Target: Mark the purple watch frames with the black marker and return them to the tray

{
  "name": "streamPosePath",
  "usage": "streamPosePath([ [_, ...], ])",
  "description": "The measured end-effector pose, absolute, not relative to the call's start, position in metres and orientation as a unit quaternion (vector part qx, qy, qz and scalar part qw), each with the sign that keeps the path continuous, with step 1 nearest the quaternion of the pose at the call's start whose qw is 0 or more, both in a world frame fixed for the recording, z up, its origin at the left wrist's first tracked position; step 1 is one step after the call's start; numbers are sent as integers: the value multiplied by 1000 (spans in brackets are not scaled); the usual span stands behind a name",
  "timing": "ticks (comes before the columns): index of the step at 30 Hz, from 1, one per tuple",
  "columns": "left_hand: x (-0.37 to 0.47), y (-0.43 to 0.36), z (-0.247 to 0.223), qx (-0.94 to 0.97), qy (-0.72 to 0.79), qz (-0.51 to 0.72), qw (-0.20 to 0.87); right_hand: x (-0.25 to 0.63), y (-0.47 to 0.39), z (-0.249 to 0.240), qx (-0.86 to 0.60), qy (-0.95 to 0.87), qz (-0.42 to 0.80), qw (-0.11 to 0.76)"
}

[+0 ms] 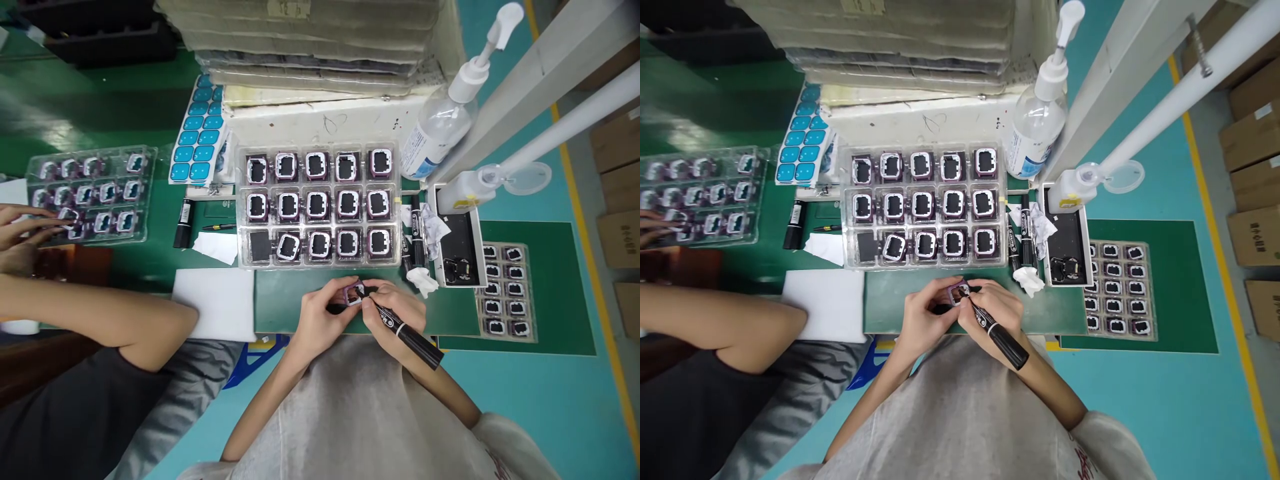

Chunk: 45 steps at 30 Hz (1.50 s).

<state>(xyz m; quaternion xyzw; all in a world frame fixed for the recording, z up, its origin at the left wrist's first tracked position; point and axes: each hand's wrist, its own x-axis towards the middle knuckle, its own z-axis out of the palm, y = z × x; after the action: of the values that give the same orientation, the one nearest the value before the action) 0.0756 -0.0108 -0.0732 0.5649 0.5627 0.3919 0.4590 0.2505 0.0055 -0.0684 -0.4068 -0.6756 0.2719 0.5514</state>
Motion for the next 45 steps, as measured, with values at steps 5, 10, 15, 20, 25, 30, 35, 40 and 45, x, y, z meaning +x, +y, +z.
streamPosePath([
  [5, 75, -10, -75, 566, 555, 400, 461, 251, 2, -70, -415, -673, 278, 546],
  [10, 73, -11, -77, 565, 553, 399, 465, 249, 1, -69, -414, -671, 271, 552],
  [15, 72, -12, -78, 573, 547, 405, 457, 248, 3, -67, -410, -685, 257, 545],
  [20, 73, -13, -79, 577, 549, 405, 449, 249, 5, -64, -400, -696, 244, 544],
  [25, 74, -13, -78, 579, 554, 398, 446, 249, 5, -63, -403, -700, 235, 540],
  [30, 74, -14, -76, 585, 564, 390, 434, 248, 5, -66, -404, -700, 237, 540],
  [35, 74, -14, -77, 578, 563, 395, 439, 248, 5, -66, -410, -697, 253, 532],
  [40, 75, -13, -77, 562, 565, 386, 465, 249, 3, -66, -413, -683, 269, 539],
  [45, 74, -12, -76, 554, 563, 384, 479, 250, 0, -68, -414, -675, 276, 545],
])
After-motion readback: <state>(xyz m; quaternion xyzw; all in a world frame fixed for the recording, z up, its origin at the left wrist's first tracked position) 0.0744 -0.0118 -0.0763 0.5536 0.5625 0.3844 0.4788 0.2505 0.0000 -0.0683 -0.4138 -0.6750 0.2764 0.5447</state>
